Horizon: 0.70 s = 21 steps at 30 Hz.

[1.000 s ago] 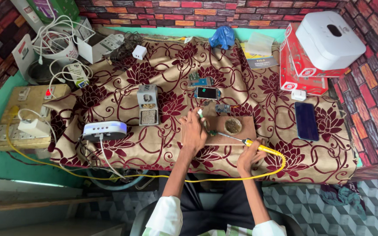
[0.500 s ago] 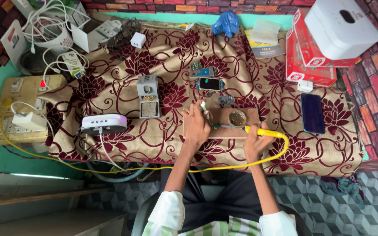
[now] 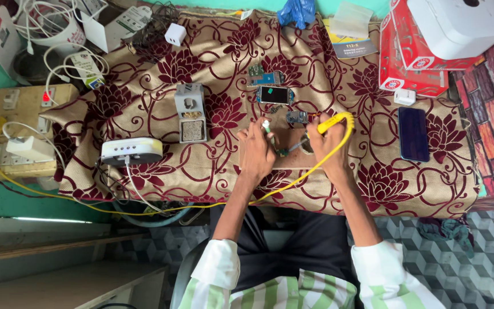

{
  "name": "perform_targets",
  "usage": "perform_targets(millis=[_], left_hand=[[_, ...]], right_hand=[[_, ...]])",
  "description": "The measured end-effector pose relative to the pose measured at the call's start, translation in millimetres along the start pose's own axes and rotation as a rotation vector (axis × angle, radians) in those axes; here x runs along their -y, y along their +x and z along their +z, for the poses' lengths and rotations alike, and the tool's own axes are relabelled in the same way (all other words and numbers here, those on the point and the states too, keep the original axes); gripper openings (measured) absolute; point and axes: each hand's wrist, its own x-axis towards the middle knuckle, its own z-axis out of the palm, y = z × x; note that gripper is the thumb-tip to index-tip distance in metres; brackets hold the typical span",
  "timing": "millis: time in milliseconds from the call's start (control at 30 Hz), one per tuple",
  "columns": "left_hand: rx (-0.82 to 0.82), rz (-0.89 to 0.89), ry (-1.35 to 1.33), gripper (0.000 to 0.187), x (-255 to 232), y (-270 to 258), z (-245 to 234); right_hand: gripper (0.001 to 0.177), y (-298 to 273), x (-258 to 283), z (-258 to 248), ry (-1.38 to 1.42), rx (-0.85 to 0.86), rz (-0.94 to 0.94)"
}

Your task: The person uses a soldering iron and solder to work on a small green circuit board placed on a wooden board. They repeatedly apply heat and solder to specific points on the board while holding it steady with their other hand.

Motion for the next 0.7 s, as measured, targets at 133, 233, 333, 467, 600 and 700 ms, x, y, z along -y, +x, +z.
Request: perform_targets(millis=[133, 233, 333, 467, 600, 700], left_hand=[[0.01, -0.011, 0.013, 0.045, 2.1, -4.3, 0.4], [-0.003, -0.046, -0.005, 0.042, 2.1, -1.2, 2.8], [0.042, -0.08, 0.052, 0.039, 3.2, -1.2, 6.1], [-0.039, 0.026, 0.06, 0.045, 5.1, -3.6, 10.1], [-0.044, 0.003, 0.1, 0.048, 6.9, -2.9, 7.8], [0.004, -0.065, 0.094, 0.045, 4.2, -2.6, 8.9]], right_hand=[[0.03, 0.7, 7.5, 1.3, -0.258, 0.072, -0.27], [0.034, 5.0, 12.2, 4.4, -0.333, 0.077, -0.207], [0.036, 5.8, 14.2, 9.6, -0.284, -0.012, -0.191], [0.018, -4.1, 13.7, 10.5, -0.15, 0.001, -0.121], [0.032, -17.0, 16.3, 7.6, -0.104, -0.001, -0.242], [0.039, -22.5, 17.4, 4.5, -0.267, 0.054, -0.179]])
